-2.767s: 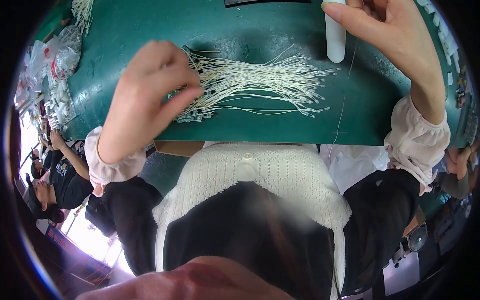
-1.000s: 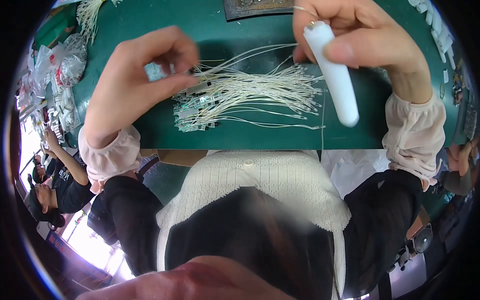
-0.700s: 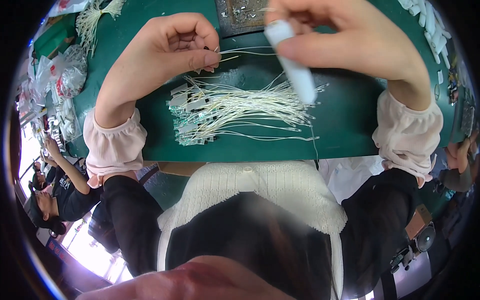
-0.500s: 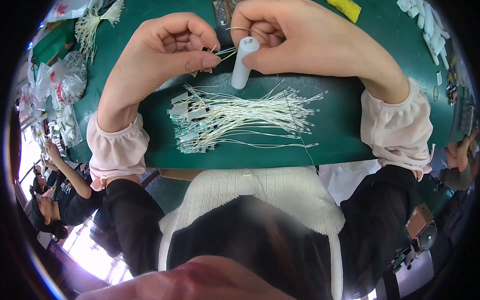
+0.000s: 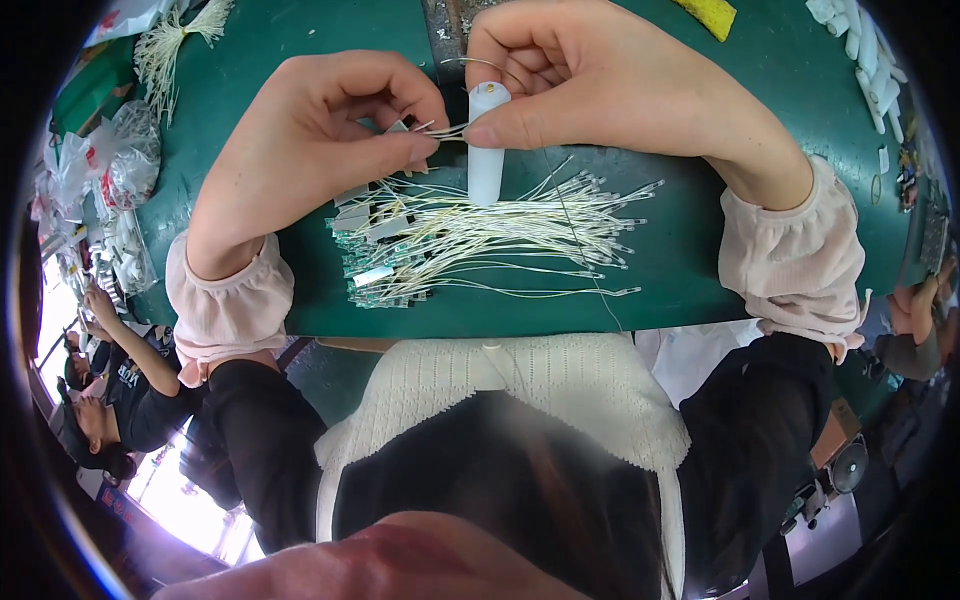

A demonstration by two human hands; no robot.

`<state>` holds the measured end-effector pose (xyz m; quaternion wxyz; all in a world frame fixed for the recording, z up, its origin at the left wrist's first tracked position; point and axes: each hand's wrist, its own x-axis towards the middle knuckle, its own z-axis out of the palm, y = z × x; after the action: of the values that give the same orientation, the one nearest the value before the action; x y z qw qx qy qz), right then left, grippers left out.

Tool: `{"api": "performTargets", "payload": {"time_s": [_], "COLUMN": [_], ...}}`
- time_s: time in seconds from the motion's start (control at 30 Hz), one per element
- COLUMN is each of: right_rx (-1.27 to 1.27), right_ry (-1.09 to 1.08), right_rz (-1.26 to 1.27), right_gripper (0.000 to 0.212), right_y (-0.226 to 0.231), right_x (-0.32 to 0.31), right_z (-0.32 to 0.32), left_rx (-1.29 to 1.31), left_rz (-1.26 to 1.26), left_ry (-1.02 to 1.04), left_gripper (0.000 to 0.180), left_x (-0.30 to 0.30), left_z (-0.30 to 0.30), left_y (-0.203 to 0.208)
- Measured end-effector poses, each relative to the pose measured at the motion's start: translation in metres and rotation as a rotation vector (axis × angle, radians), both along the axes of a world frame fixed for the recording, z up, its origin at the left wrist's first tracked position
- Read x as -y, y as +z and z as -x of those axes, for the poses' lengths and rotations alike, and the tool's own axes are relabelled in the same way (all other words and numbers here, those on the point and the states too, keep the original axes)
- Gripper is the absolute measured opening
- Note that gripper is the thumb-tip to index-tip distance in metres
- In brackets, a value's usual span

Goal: Assembling small electronic components by connecting thin wires to a white cylindrical plastic housing.

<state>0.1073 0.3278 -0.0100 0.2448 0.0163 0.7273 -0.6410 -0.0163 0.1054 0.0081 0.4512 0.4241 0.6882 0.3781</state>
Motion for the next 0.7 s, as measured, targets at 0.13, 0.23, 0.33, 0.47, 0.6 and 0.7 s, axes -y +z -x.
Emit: {"api": "performTargets", "payload": {"time_s": [0.13,0.23,0.33,0.47,0.6,0.7], "right_rx": [-0.001,-0.011,-0.038,-0.061,-0.039,-0.117], "right_ry": [0.012,0.008,0.011,-0.002,0.033,0.052], "right_rz": [0.025,0.054,0.064,0.100,0.058,0.050], "right_gripper": [0.019,0.020,0.021,0.021,0.023,0.019], "right_y": [-0.003,-0.007,-0.006,-0.011,-0.012,-0.008], "right_x": [-0.003,-0.002,-0.001,-0.002,-0.005,-0.001], "right_z": [0.000,0.003,0.002,-0.002,0.001,0.004], "left_rx": [0.044,0.359,0.559,0.685,0.495,0.373], "left_rz": [0.078,0.005,0.060,-0.015,0.007,0.008], "left_ry": [0.037,0.054,0.041,0.076,0.104,0.090], "left_gripper": [0.016,0.016,0.017,0.019,0.015,0.011], "left_x": [-0.001,0.002,-0.001,-0.004,-0.002,0.003], "left_z": [0.001,0.008,0.013,0.009,0.012,0.013], "left_y": [-0.002,-0.008,-0.012,-0.013,-0.013,-0.021]}}
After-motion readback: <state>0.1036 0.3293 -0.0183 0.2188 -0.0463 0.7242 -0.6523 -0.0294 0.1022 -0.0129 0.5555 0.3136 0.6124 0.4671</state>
